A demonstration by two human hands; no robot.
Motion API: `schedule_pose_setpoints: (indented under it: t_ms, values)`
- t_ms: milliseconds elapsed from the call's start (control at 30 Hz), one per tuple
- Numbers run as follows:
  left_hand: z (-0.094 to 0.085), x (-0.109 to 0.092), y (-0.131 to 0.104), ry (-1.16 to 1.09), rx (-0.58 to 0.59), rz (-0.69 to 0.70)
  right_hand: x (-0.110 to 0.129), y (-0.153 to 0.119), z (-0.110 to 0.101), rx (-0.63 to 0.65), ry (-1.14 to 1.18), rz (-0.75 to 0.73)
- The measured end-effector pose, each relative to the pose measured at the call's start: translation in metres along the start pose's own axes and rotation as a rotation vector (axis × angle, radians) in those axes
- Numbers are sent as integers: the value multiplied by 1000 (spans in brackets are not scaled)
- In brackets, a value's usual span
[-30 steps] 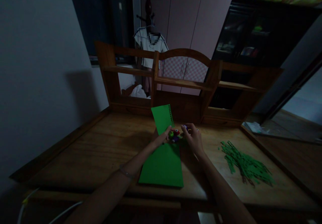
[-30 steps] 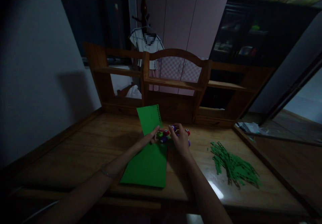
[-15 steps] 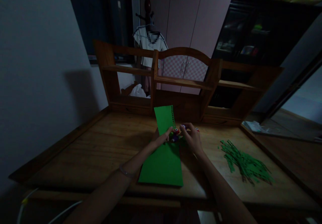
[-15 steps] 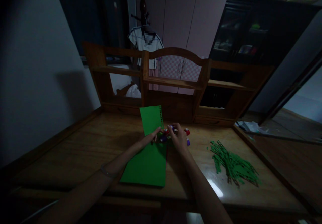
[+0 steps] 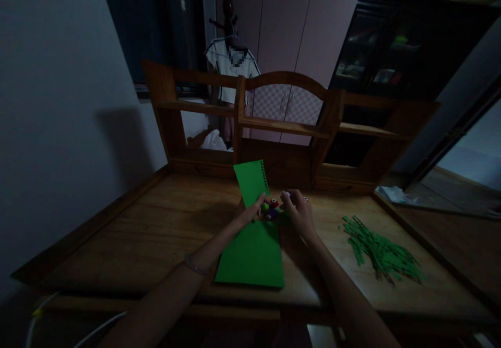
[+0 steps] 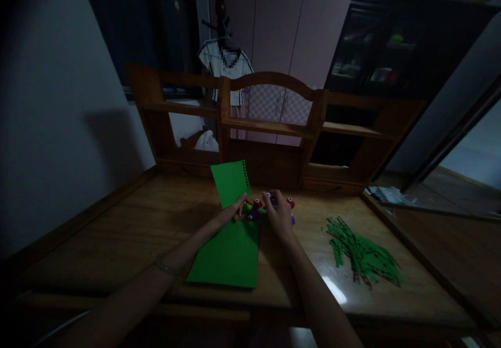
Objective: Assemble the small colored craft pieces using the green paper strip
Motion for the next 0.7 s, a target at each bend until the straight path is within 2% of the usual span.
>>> schedule_pose_setpoints:
  t_ms: [400, 700]
  values:
    - [-1, 5, 7, -9, -45, 47, 2, 0, 5, 51, -71, -57]
    - [0, 8, 8, -3, -42, 51, -16, 1, 18, 130, -225, -179]
Point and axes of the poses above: each hand's wrist, its own y-axis towards the middle knuckle, its own z-axis out of the palm, x = y × z, the point moved 6 cm from there along y, towards the middle knuckle, and after that the axes turned 1 degree about -y, right-handed, at the moved point
